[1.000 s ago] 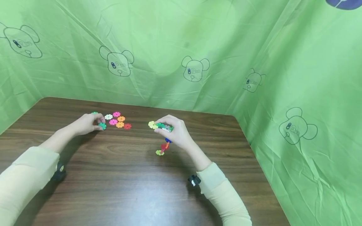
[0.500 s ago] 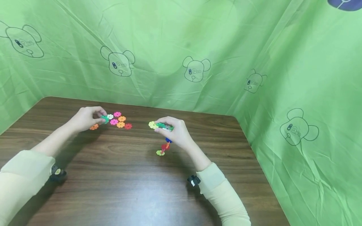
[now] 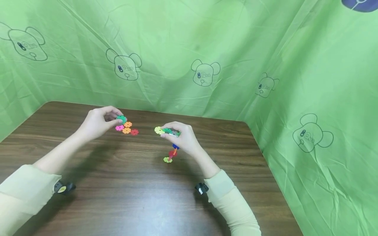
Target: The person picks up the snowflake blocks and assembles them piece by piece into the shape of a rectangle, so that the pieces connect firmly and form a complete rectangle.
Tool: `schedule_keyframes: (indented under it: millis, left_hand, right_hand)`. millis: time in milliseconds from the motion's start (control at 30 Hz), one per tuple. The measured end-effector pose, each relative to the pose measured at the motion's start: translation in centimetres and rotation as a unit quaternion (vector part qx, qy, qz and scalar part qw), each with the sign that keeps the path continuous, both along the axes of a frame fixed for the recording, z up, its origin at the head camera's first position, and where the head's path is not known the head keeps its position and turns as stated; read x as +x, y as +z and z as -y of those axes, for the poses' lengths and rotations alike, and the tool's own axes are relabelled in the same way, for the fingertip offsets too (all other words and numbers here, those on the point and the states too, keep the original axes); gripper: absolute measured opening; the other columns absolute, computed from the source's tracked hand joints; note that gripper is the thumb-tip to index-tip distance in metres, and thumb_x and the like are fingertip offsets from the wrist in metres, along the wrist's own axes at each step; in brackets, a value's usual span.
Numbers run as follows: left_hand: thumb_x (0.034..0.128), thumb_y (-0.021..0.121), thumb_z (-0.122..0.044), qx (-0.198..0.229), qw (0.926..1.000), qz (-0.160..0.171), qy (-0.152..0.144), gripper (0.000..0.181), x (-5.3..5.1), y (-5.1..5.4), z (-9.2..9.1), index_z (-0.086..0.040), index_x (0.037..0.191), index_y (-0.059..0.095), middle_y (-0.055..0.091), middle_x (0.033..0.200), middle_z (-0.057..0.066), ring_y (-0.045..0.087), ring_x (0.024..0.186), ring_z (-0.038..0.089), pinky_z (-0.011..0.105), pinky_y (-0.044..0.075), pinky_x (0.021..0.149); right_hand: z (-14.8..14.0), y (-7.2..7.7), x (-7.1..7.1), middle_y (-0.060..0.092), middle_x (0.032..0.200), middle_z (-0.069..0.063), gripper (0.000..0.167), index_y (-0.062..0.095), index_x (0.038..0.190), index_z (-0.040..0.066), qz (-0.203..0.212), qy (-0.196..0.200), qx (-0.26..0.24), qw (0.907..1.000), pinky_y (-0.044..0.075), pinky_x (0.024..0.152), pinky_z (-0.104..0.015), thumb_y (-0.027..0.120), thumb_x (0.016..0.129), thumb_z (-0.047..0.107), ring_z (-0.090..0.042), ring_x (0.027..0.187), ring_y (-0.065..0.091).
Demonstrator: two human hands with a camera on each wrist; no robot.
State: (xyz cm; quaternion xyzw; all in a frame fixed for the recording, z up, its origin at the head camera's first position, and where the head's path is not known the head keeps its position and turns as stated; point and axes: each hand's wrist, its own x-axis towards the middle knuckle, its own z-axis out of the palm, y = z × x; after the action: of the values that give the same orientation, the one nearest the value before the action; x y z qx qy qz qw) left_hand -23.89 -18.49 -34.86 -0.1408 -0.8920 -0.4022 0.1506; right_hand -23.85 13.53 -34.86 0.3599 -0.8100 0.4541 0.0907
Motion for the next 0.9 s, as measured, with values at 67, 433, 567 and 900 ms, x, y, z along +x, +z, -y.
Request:
schedule_keyframes:
  millis: [67, 433, 567, 900]
  left_hand:
    - [0.0806, 0.075, -0.012, 0.009, 0.9999, -0.006, -0.003, 0.018, 0.6, 0.2, -0.7, -0.014, 0.096, 0.067, 0.069, 0.084, 0.002, 0.066, 0.073, 0.014, 0.020, 0.052, 0.060]
    - [0.0787, 0.077, -0.012, 0.100, 0.9930, -0.054, -0.030, 0.019, 2.8, 0.7, -4.8, -0.016, 0.093, 0.065, 0.069, 0.078, -0.005, 0.066, 0.069, 0.008, 0.018, 0.051, 0.060]
    - [0.0800, 0.076, -0.015, 0.118, 0.9901, -0.066, -0.035, 0.018, 3.3, 0.5, -6.0, -0.016, 0.093, 0.064, 0.069, 0.077, -0.005, 0.065, 0.068, 0.007, 0.020, 0.051, 0.059]
    - [0.0785, 0.077, -0.013, 0.157, 0.9822, -0.084, -0.062, 0.019, 3.6, -0.1, -8.2, -0.012, 0.093, 0.066, 0.071, 0.077, 0.000, 0.066, 0.066, 0.015, 0.020, 0.051, 0.062]
  right_hand:
    - [0.1, 0.0, 0.0, 0.068, 0.104, 0.009, 0.022, 0.071, 0.103, 0.022, -0.002, 0.002, 0.001, 1.0000, 0.050, 0.062, -0.024, 0.073, 0.083, 0.030, -0.008, 0.082, 0.062]
    - [0.2, 0.0, -0.1, 0.069, 0.103, 0.008, 0.021, 0.072, 0.102, 0.021, -0.016, 0.007, 0.002, 0.9998, 0.051, 0.065, -0.024, 0.073, 0.082, 0.029, -0.008, 0.084, 0.062]
    - [0.3, 0.0, 0.0, 0.069, 0.103, 0.007, 0.021, 0.072, 0.102, 0.020, -0.012, 0.011, -0.001, 0.9999, 0.051, 0.066, -0.024, 0.074, 0.082, 0.029, -0.008, 0.084, 0.062]
    - [0.4, 0.2, 0.3, 0.069, 0.102, 0.007, 0.020, 0.072, 0.102, 0.020, -0.015, 0.014, -0.003, 0.9998, 0.050, 0.064, -0.024, 0.073, 0.083, 0.026, -0.007, 0.080, 0.061]
